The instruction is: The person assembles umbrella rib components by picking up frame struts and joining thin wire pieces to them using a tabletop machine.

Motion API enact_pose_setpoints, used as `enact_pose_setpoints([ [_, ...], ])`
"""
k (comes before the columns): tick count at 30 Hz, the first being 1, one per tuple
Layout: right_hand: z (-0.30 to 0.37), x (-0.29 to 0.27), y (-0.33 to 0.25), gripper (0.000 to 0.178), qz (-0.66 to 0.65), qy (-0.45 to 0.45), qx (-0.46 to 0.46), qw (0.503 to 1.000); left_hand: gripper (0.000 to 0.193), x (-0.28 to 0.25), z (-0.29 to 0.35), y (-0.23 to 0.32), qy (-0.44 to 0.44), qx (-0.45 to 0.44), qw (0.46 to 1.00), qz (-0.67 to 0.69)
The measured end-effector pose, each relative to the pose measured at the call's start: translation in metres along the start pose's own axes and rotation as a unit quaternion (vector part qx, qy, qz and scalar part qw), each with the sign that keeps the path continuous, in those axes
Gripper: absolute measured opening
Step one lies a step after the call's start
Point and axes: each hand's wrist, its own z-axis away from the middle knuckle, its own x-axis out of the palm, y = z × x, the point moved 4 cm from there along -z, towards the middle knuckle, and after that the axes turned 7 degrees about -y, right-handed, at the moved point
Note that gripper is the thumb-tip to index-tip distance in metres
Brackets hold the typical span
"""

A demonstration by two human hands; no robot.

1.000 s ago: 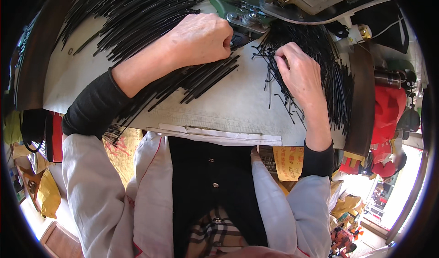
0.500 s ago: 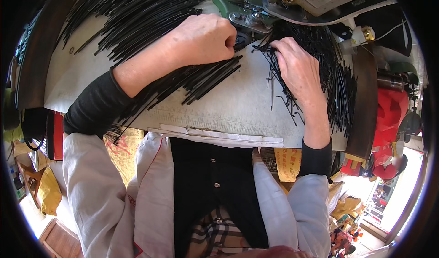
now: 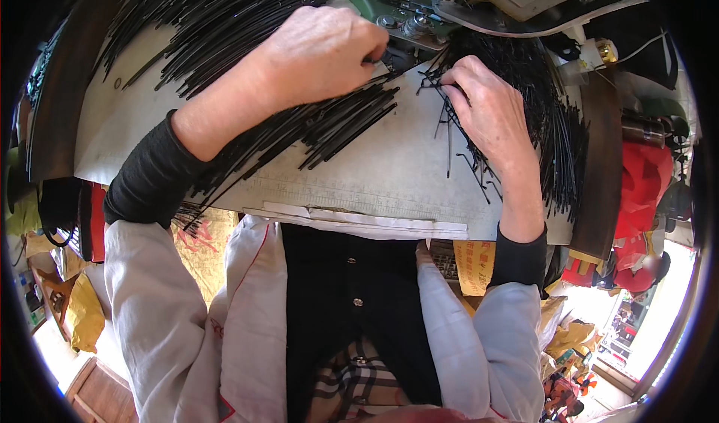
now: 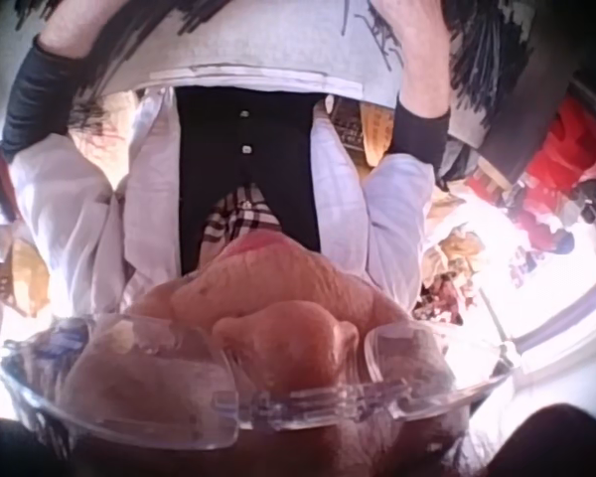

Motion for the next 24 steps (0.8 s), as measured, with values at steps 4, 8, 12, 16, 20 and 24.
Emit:
enact_pose_setpoints([
  [4,-0.001,0.004,-0.001,0.007,0.015,-0.006,-0.012,1.0,0.014,0.01,0.001,0.01,-0.059,0.013,0.998,-0.01],
  [8,0.0,0.006,-0.004,0.007,0.003,-0.001,-0.008,1.0,0.014,0.014,-0.002,0.01,-0.096,-0.003,0.995,0.024],
  [12,-0.002,0.007,-0.01,0.008,-0.015,0.018,-0.025,0.999,0.012,0.019,-0.002,0.006,-0.119,-0.035,0.988,0.093],
  [16,-0.002,0.012,-0.009,0.009,-0.015,0.027,-0.058,0.998,0.012,0.017,-0.002,0.004,-0.118,-0.033,0.987,0.109],
  [20,-0.002,0.011,-0.011,0.01,-0.011,0.012,-0.061,0.998,0.013,0.013,-0.001,0.004,-0.101,-0.024,0.989,0.106],
  [24,-0.001,0.012,-0.014,0.012,-0.014,0.022,-0.076,0.997,0.014,0.013,-0.004,0.001,-0.113,-0.027,0.983,0.14],
])
